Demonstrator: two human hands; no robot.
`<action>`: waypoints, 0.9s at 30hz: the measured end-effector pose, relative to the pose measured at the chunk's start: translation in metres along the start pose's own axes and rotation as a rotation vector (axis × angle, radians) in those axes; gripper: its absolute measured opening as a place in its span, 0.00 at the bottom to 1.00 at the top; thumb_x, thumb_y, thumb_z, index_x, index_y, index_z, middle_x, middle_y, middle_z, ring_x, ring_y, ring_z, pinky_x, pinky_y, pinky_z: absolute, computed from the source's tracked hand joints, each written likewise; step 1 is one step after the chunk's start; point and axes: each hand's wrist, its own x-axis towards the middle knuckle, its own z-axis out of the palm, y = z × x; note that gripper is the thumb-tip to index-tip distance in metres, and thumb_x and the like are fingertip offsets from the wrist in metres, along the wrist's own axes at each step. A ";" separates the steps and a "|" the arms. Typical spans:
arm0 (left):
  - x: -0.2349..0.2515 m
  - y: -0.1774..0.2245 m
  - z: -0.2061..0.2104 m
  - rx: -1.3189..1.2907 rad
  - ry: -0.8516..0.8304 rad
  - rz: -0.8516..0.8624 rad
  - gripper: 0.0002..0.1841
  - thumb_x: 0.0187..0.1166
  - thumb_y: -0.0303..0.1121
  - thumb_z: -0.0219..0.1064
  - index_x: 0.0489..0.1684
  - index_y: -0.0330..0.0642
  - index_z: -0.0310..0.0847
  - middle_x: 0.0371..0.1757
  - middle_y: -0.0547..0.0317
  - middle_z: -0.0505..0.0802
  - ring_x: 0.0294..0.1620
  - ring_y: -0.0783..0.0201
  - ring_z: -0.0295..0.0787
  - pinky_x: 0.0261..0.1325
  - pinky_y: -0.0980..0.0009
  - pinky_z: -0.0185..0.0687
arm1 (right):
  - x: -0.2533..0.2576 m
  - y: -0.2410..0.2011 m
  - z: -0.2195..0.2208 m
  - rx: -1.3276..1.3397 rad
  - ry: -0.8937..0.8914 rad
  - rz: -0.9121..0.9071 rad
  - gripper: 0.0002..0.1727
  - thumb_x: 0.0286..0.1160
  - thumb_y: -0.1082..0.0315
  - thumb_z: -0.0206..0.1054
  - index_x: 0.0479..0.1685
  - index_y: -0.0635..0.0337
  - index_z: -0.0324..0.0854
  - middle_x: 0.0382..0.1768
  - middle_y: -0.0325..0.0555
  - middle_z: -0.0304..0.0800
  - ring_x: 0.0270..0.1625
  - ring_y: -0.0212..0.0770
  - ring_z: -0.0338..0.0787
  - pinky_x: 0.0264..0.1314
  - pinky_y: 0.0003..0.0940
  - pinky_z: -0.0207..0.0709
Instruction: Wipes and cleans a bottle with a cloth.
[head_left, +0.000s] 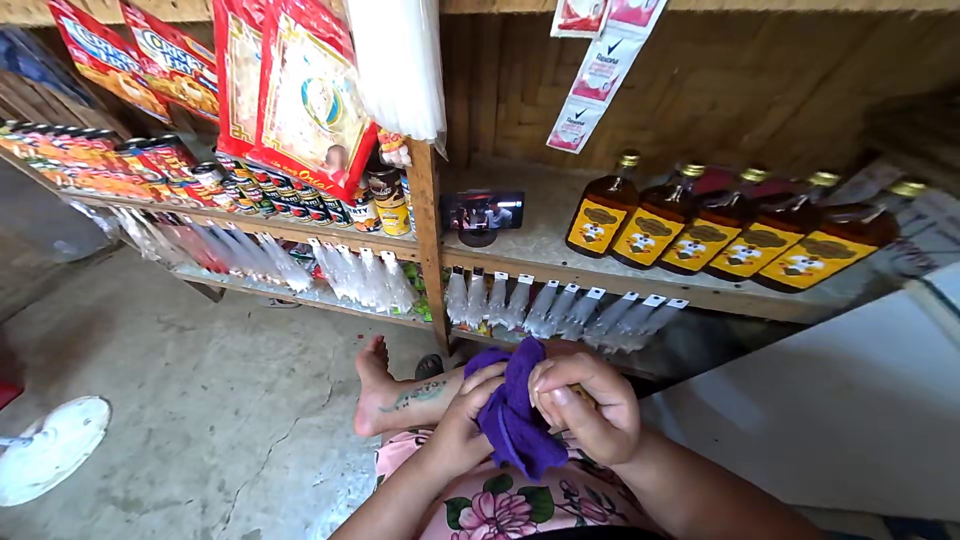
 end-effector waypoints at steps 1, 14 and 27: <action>-0.004 -0.002 0.000 0.086 -0.017 0.023 0.26 0.80 0.40 0.68 0.73 0.33 0.77 0.78 0.44 0.81 0.83 0.59 0.73 0.87 0.60 0.66 | 0.000 0.000 -0.001 0.001 0.004 0.002 0.12 0.90 0.64 0.53 0.55 0.55 0.82 0.28 0.34 0.82 0.31 0.20 0.81 0.39 0.17 0.78; -0.005 -0.002 -0.007 0.449 -0.095 0.207 0.27 0.83 0.41 0.61 0.77 0.35 0.73 0.80 0.43 0.80 0.83 0.56 0.74 0.84 0.59 0.70 | -0.001 0.002 0.000 -0.014 0.008 -0.007 0.12 0.90 0.63 0.54 0.55 0.55 0.82 0.33 0.35 0.86 0.34 0.22 0.83 0.42 0.19 0.80; 0.036 0.008 -0.021 0.301 -0.303 0.062 0.27 0.71 0.33 0.71 0.73 0.38 0.81 0.74 0.51 0.87 0.76 0.59 0.82 0.79 0.59 0.76 | -0.003 0.001 -0.001 -0.042 -0.040 -0.016 0.12 0.90 0.64 0.53 0.54 0.55 0.81 0.31 0.36 0.84 0.33 0.23 0.83 0.45 0.22 0.81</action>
